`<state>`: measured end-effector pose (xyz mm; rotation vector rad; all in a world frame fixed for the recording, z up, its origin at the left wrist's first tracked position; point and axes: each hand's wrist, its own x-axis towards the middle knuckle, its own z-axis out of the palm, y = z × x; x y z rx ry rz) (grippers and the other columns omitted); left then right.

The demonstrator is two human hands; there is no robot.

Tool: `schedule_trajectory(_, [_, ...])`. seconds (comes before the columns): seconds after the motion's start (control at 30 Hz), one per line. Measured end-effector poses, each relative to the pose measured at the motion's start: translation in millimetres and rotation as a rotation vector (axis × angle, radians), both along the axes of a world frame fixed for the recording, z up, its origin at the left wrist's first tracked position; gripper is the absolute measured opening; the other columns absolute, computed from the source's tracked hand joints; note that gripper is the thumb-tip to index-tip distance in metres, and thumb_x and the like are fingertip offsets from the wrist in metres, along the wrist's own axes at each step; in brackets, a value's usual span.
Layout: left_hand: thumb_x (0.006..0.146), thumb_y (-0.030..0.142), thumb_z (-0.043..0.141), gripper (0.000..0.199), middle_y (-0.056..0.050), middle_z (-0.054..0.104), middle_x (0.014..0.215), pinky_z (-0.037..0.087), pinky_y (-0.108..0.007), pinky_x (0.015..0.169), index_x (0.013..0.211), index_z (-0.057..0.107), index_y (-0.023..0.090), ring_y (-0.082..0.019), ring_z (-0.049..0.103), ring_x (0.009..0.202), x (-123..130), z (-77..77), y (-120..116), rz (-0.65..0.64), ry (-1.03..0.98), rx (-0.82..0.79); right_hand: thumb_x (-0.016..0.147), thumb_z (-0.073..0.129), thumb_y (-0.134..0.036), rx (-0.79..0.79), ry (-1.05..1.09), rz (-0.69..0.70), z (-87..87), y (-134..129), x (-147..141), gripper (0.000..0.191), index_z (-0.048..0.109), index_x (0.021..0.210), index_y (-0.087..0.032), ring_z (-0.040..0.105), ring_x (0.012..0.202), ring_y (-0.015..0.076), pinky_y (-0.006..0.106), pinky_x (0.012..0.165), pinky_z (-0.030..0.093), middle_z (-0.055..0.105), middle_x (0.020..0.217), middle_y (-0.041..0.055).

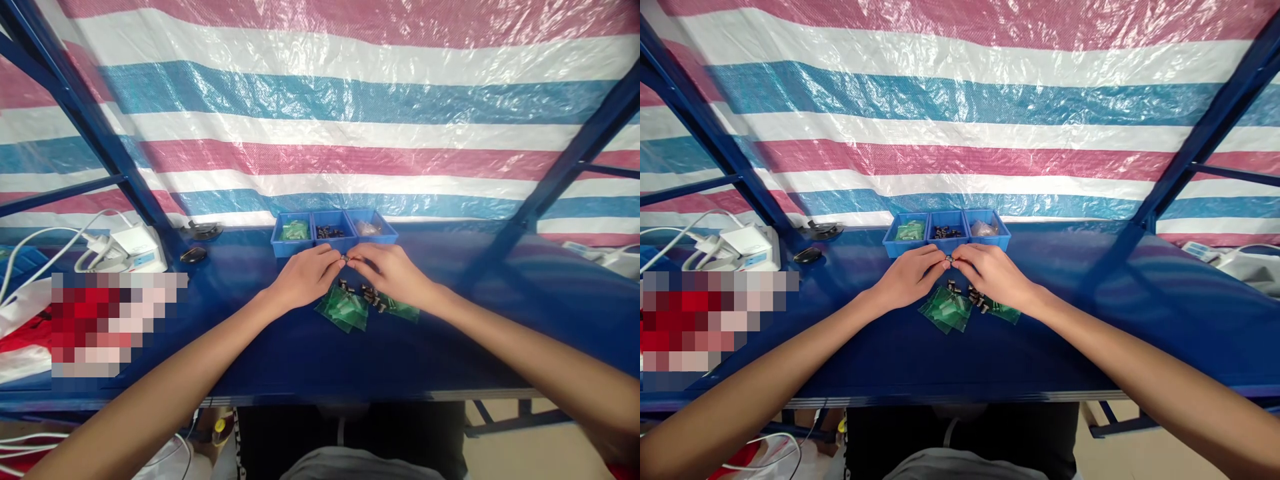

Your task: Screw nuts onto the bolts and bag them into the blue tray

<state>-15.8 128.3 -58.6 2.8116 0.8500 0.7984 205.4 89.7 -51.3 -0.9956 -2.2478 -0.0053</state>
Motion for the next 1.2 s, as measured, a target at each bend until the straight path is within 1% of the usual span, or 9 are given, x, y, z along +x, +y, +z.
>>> schedule_trajectory(0.13, [0.109,0.037,0.038,0.034,-0.002,0.055,0.087,0.033,-0.029,0.061,0.091,0.059,0.017,-0.014,0.053,0.074,-0.7,0.9,-1.7,-0.032,0.044,-0.001,0.106,0.046,-0.025,0.053,-0.029,0.022,0.4,0.0,0.2,0.023,0.066,0.115,-0.017,0.070,0.097,0.0222,0.032,0.081,0.051,0.073,0.109,0.0095])
schedule_trajectory(0.27, [0.109,0.039,0.038,0.034,-0.003,0.059,0.095,0.035,-0.029,0.061,0.104,0.064,0.018,-0.016,0.059,0.081,-0.6,1.2,-3.7,-0.044,0.100,0.006,0.104,0.051,-0.023,-0.029,0.057,0.036,2.8,-3.5,-3.0,0.019,0.068,0.107,-0.018,0.069,0.084,0.0183,0.029,0.073,0.051,0.074,0.102,0.0058])
schedule_trajectory(0.37, [0.109,0.039,0.037,0.036,-0.003,0.059,0.094,0.034,-0.029,0.060,0.102,0.065,0.018,-0.016,0.060,0.082,-0.3,0.5,-3.1,-0.037,0.122,0.023,0.100,0.058,-0.025,-0.158,0.187,-0.005,2.8,-5.4,-5.9,0.014,0.068,0.106,-0.018,0.066,0.072,0.0161,0.027,0.062,0.048,0.075,0.093,0.0035])
schedule_trajectory(0.47, [0.109,0.038,0.036,0.037,-0.002,0.058,0.090,0.032,-0.029,0.058,0.100,0.066,0.018,-0.015,0.058,0.079,-0.2,-0.7,-2.0,-0.029,0.125,0.043,0.099,0.059,-0.026,-0.205,0.231,-0.010,2.3,-5.8,-7.4,0.013,0.069,0.103,-0.019,0.066,0.072,0.0166,0.027,0.059,0.047,0.074,0.089,0.0033])
schedule_trajectory(0.6, [0.110,0.039,0.034,0.039,-0.001,0.059,0.084,0.031,-0.029,0.057,0.097,0.065,0.019,-0.015,0.058,0.075,0.1,-2.0,-1.9,-0.015,0.109,0.039,0.101,0.053,-0.024,-0.185,0.147,0.012,1.9,-3.9,-6.3,0.020,0.071,0.107,-0.020,0.067,0.075,0.0169,0.029,0.063,0.047,0.076,0.102,0.0047])
schedule_trajectory(0.73, [0.110,0.039,0.034,0.040,0.000,0.059,0.079,0.032,-0.029,0.057,0.086,0.059,0.018,-0.014,0.056,0.070,0.6,-1.3,-3.0,0.005,0.074,0.007,0.099,0.058,-0.026,-0.241,0.146,0.012,0.3,-1.2,-4.8,0.019,0.071,0.111,-0.020,0.069,0.080,0.0184,0.029,0.064,0.049,0.076,0.107,0.0062])
schedule_trajectory(0.93, [0.111,0.041,0.028,0.043,-0.001,0.057,0.078,0.033,-0.030,0.059,0.085,0.054,0.018,-0.014,0.053,0.068,1.0,2.9,-5.1,-0.008,0.058,-0.025,0.103,0.052,-0.028,-0.121,0.062,0.036,-1.8,-1.6,-3.9,0.018,0.067,0.099,-0.018,0.063,0.074,0.0158,0.029,0.065,0.046,0.072,0.092,0.0052])
schedule_trajectory(1.03, [0.111,0.043,0.025,0.047,-0.001,0.061,0.082,0.034,-0.030,0.060,0.089,0.059,0.018,-0.016,0.057,0.072,-0.3,5.9,-5.2,0.033,0.031,-0.040,0.103,0.048,-0.026,-0.021,-0.067,0.005,3.5,3.8,-1.5,0.019,0.064,0.098,-0.017,0.062,0.079,0.0190,0.032,0.070,0.046,0.069,0.091,0.0069])
schedule_trajectory(1.2, [0.111,0.040,0.024,0.053,-0.003,0.066,0.085,0.039,-0.032,0.066,0.090,0.067,0.019,-0.018,0.062,0.076,-5.4,9.0,0.1,0.120,-0.036,-0.077,0.102,0.045,-0.024,0.125,-0.253,-0.118,20.0,47.1,1.4,0.021,0.064,0.103,-0.016,0.062,0.101,0.0293,0.040,0.079,0.049,0.069,0.102,0.0134])
